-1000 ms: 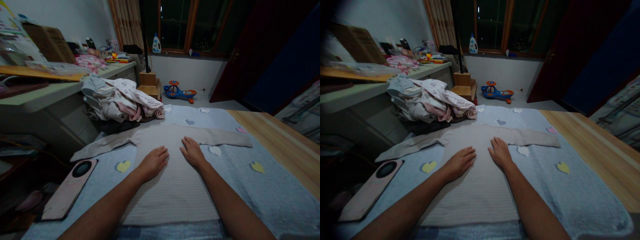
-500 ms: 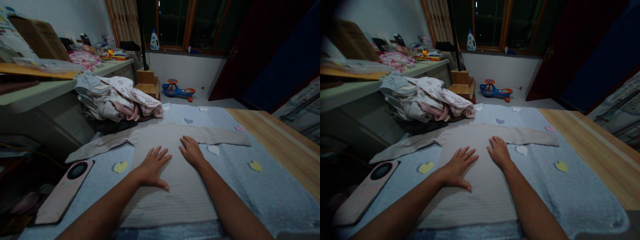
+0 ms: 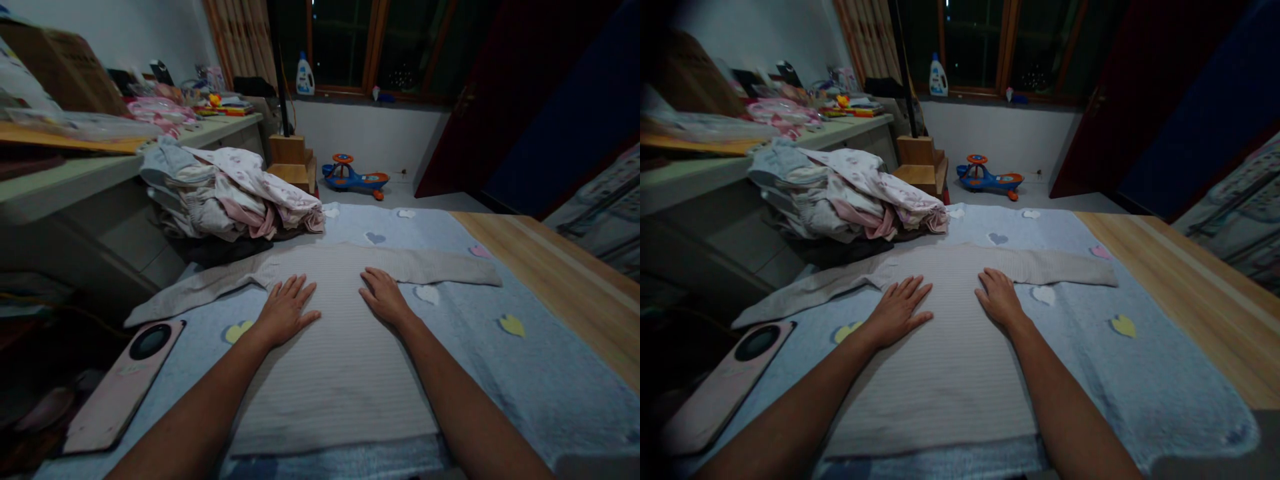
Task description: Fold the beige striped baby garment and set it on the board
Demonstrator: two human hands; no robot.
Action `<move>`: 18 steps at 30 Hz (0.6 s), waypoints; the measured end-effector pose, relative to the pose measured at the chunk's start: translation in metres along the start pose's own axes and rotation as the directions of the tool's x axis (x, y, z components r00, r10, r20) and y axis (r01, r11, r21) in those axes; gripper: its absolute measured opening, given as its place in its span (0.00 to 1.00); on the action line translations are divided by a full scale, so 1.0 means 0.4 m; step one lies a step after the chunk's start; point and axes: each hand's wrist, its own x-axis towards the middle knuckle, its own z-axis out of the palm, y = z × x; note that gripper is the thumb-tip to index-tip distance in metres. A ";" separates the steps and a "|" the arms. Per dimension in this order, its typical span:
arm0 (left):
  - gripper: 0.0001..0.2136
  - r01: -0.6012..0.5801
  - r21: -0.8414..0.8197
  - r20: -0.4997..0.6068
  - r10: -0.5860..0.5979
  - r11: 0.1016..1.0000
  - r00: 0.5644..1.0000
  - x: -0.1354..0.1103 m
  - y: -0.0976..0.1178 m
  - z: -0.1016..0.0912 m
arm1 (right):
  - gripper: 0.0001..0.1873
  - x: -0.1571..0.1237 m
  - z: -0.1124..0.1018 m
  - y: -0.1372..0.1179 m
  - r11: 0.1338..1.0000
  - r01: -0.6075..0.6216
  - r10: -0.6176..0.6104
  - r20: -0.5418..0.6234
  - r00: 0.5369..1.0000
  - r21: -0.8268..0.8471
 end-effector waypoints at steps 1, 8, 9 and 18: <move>0.34 0.024 0.013 -0.013 -0.024 1.000 1.000 0.003 -0.008 0.001 | 0.23 0.000 0.001 0.000 1.000 0.002 -0.002 -0.002 1.000 -0.003; 0.34 0.086 0.033 -0.063 -0.084 0.996 0.994 0.010 -0.029 0.008 | 0.20 -0.004 -0.003 -0.016 0.999 0.045 -0.046 -0.052 0.998 -0.012; 0.34 0.085 0.028 -0.067 -0.083 0.996 0.994 0.010 -0.028 0.009 | 0.20 -0.008 -0.007 -0.027 0.997 0.083 -0.083 -0.054 0.995 -0.003; 0.34 0.064 -0.037 -0.131 -0.068 0.997 0.989 0.009 -0.028 0.021 | 0.30 -0.042 -0.026 -0.117 0.976 0.218 -0.206 0.259 0.944 -0.019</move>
